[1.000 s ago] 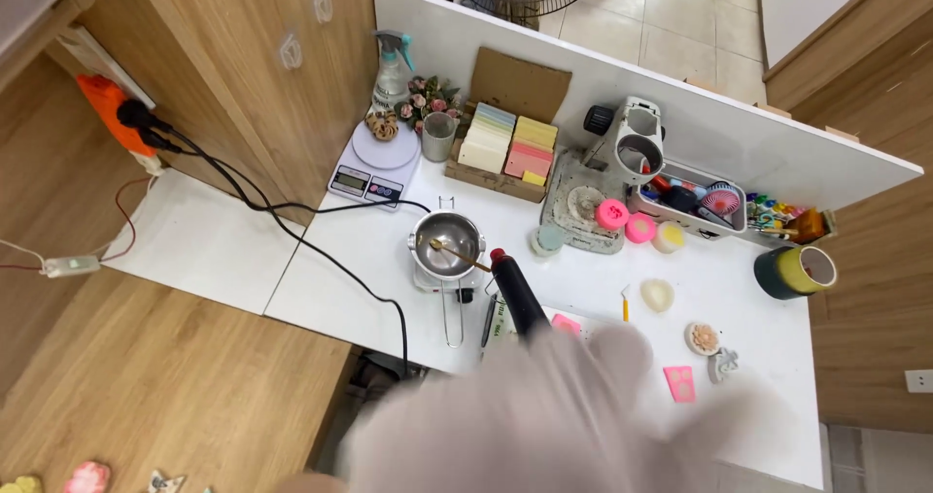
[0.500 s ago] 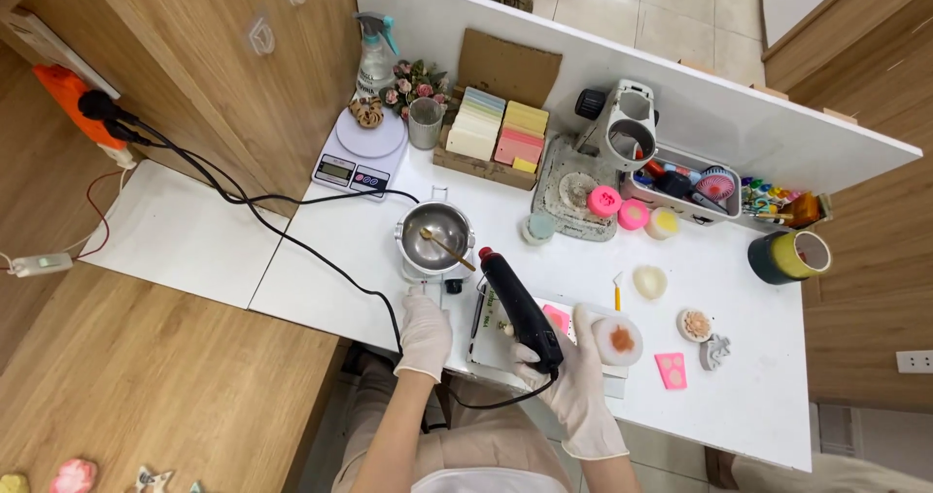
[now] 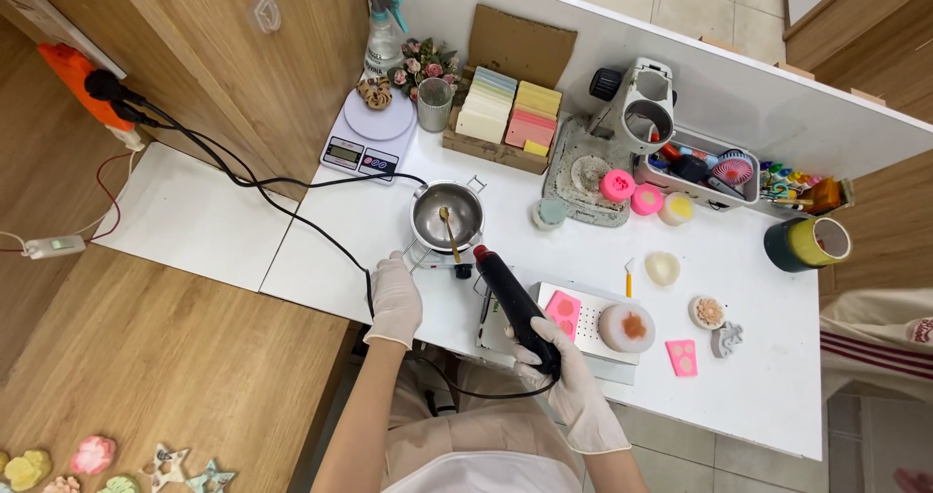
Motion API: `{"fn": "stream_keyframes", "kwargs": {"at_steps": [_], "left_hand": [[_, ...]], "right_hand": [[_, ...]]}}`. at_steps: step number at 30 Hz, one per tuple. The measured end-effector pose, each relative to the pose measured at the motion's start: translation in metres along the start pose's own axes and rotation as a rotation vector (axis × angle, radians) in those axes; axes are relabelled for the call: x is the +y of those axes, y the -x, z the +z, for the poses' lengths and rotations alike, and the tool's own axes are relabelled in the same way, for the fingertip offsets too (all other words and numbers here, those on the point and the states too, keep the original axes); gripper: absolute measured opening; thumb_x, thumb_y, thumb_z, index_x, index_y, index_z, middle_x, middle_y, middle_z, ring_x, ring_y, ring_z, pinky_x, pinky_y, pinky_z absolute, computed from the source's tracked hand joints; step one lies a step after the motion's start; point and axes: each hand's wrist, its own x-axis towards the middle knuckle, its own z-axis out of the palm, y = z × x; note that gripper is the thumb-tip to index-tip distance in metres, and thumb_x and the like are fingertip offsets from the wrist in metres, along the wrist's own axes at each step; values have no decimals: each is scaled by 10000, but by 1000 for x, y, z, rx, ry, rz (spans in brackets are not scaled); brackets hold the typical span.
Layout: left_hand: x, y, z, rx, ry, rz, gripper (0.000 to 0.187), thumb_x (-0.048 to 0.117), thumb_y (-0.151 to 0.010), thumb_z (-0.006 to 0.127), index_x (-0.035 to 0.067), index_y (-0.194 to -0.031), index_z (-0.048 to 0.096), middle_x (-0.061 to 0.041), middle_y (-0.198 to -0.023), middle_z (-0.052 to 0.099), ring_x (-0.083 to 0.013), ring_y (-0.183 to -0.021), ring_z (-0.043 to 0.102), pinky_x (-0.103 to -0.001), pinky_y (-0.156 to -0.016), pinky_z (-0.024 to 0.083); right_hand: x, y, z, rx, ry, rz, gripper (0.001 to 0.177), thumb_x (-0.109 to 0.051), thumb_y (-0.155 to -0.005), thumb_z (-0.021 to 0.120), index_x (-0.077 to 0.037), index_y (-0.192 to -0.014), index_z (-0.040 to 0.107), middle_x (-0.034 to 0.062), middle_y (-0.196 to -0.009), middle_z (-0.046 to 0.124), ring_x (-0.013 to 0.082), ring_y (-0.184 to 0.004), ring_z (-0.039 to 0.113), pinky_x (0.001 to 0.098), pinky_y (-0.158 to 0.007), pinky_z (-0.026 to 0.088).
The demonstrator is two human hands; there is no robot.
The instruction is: Pouring melted wax into small molds and using a heat tool to smooth the surface.
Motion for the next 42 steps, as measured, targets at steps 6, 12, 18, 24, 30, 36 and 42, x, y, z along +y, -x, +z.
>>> {"fn": "stream_keyframes", "kwargs": {"at_steps": [6,12,18,24,30,36,42], "left_hand": [[-4,-6,-3,23,-136,63,294,-27,-983,537,32,-1268,578,-222,-1175,649,-358,-1093,668,-413,-916,563],[10,-11,-16,-120,-397,-19,554,23,-858,712,105,-1368,512,-126,-1216,639,-278,-1134,663,-395,-914,557],[-3,-20,13,28,-431,95,810,134,-920,698,70,-1598,259,-85,-1087,666,-219,-1065,652,-385,-926,497],[-3,-16,19,66,-506,111,926,122,-820,750,86,-1597,247,-52,-1162,597,-209,-1205,535,-393,-982,450],[-8,-17,19,47,-523,116,925,104,-823,747,183,-1601,255,-60,-1225,571,-238,-1256,504,-433,-1025,433],[-3,-11,2,-46,-561,101,940,100,-878,691,222,-1657,180,-74,-1194,570,-246,-1217,515,-442,-1020,439],[-5,-8,6,5,-475,119,901,134,-875,686,248,-1621,194,-73,-1201,545,-260,-1221,502,-470,-1035,418]], "right_hand": [[2,2,4,-48,17,-19,510,-162,-948,604,-54,-1422,449,136,-967,616,100,-591,452,217,-462,389],[1,1,4,-15,41,-39,493,-172,-947,600,-41,-1400,458,129,-948,610,97,-583,445,220,-461,389],[0,3,11,8,116,-60,462,-199,-954,591,-1,-1352,464,126,-933,614,99,-572,440,235,-455,393],[-1,5,9,25,140,-69,447,-200,-953,592,31,-1318,476,123,-929,628,97,-575,447,232,-453,392],[0,2,6,45,136,-53,435,-216,-937,608,3,-1293,489,127,-909,624,101,-558,447,231,-437,380],[2,-2,1,82,87,-25,422,-228,-950,609,38,-1254,488,135,-912,626,106,-558,449,238,-437,376],[1,-5,-3,64,116,-32,409,-244,-939,603,59,-1195,505,123,-907,634,105,-548,447,243,-430,366]]}}
